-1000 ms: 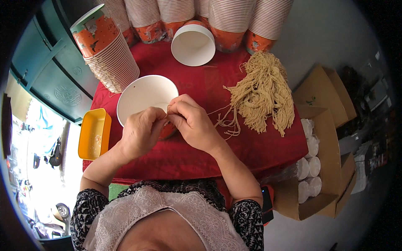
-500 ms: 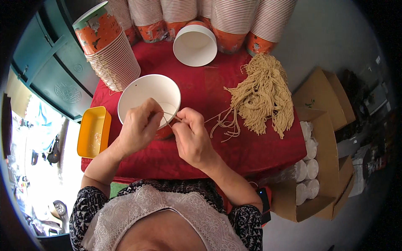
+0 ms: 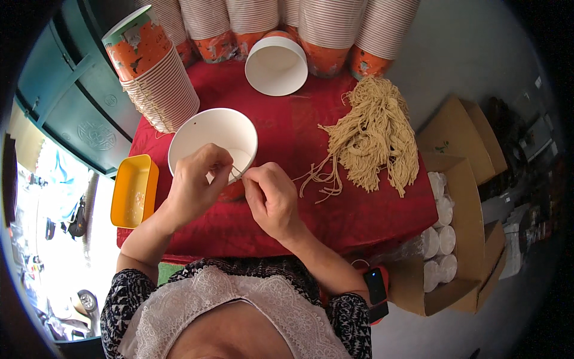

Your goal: Threading string through pre-punched holes in paper buckets for packaging.

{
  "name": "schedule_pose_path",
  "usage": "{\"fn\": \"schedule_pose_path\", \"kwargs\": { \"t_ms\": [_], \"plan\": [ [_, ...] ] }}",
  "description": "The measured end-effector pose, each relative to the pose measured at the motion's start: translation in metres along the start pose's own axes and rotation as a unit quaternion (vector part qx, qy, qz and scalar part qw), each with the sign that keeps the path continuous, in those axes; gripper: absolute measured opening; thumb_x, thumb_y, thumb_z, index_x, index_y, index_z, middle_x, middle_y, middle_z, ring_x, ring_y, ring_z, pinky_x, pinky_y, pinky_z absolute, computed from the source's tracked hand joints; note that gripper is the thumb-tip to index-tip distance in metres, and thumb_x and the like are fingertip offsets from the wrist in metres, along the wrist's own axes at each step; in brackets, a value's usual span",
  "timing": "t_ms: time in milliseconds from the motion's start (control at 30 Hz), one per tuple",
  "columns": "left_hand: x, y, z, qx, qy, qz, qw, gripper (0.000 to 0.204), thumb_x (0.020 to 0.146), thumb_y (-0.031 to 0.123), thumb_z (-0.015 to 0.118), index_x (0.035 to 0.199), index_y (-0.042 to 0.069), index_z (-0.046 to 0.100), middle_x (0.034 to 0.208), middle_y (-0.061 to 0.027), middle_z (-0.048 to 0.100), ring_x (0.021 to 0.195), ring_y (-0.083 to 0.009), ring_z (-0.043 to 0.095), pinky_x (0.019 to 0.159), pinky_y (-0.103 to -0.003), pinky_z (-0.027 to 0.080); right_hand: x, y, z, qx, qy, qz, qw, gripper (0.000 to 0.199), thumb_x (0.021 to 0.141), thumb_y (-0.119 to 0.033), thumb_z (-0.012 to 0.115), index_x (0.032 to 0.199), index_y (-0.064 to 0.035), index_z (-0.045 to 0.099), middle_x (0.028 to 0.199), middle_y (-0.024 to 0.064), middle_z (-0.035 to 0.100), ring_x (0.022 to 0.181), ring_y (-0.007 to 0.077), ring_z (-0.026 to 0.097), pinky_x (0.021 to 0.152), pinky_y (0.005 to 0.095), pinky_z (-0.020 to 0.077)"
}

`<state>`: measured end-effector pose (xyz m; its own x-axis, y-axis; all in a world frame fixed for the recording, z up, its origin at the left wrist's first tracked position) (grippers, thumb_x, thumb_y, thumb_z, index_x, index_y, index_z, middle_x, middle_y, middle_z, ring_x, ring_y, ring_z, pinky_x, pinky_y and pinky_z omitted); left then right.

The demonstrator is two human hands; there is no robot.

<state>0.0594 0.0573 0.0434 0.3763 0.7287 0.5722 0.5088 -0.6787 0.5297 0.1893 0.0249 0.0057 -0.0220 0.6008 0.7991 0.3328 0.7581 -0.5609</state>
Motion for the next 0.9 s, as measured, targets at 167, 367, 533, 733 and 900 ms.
{"fn": "schedule_pose_path", "kwargs": {
  "t_ms": [167, 367, 533, 733, 900],
  "plan": [
    [-0.006, 0.011, 0.001, 0.015, -0.049, 0.008, 0.999, 0.014, 0.081, -0.009, 0.065, 0.090, 0.000, 0.059, 0.082, -0.0105, 0.062, 0.073, -0.0218, 0.065, 0.061, -0.031, 0.053, -0.005, 0.022, 0.008, 0.099, 0.024, 0.140, 0.985, 0.009, 0.090, 0.006, 0.064, 0.095, 0.0005, 0.059, 0.079, 0.0066, 0.059, 0.066, 0.0118, 0.059, 0.057, 0.0257, 0.0462],
    [-0.013, 0.007, 0.003, -0.039, -0.070, -0.017, 0.997, 0.016, 0.080, -0.009, 0.065, 0.090, 0.000, 0.058, 0.084, -0.0108, 0.061, 0.076, -0.0232, 0.065, 0.062, -0.032, 0.054, -0.007, 0.027, 0.017, 0.124, 0.046, 0.181, 0.975, 0.008, 0.092, 0.006, 0.064, 0.095, -0.0001, 0.059, 0.082, 0.0046, 0.062, 0.066, 0.0062, 0.057, 0.055, 0.0242, 0.0458],
    [-0.011, 0.010, 0.001, -0.050, -0.054, 0.014, 0.997, 0.015, 0.081, -0.006, 0.066, 0.090, 0.000, 0.055, 0.085, -0.0149, 0.061, 0.070, -0.0320, 0.065, 0.058, -0.038, 0.052, -0.005, 0.019, 0.016, 0.103, 0.052, 0.159, 0.981, 0.010, 0.090, 0.007, 0.064, 0.094, 0.0002, 0.059, 0.082, 0.0074, 0.061, 0.065, 0.0114, 0.059, 0.054, 0.0277, 0.0467],
    [-0.007, 0.012, -0.001, -0.061, -0.037, 0.033, 0.997, 0.015, 0.082, -0.006, 0.065, 0.091, -0.001, 0.055, 0.084, -0.0154, 0.062, 0.071, -0.0324, 0.065, 0.059, -0.038, 0.053, 0.000, 0.004, 0.013, 0.016, 0.023, 0.049, 0.998, 0.017, 0.082, 0.012, 0.065, 0.095, 0.0010, 0.062, 0.079, 0.0101, 0.054, 0.066, 0.0214, 0.057, 0.056, 0.0320, 0.0454],
    [-0.005, 0.009, -0.001, -0.062, -0.030, 0.023, 0.997, 0.014, 0.084, -0.007, 0.064, 0.092, -0.002, 0.055, 0.083, -0.0161, 0.063, 0.073, -0.0327, 0.066, 0.061, -0.037, 0.053, 0.000, 0.004, 0.011, 0.037, 0.022, 0.065, 0.997, 0.016, 0.082, 0.011, 0.067, 0.094, 0.0005, 0.065, 0.079, 0.0088, 0.055, 0.065, 0.0192, 0.056, 0.056, 0.0303, 0.0447]
  ]
}}
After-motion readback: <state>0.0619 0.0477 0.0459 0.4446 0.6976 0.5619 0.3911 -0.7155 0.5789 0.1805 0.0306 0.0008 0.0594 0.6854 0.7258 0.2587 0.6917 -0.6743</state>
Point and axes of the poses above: each hand's wrist, its own x-axis towards the middle knuckle, its own z-axis out of the palm, y = z × x, the point moved 10 cm from there along x, towards the middle knuckle
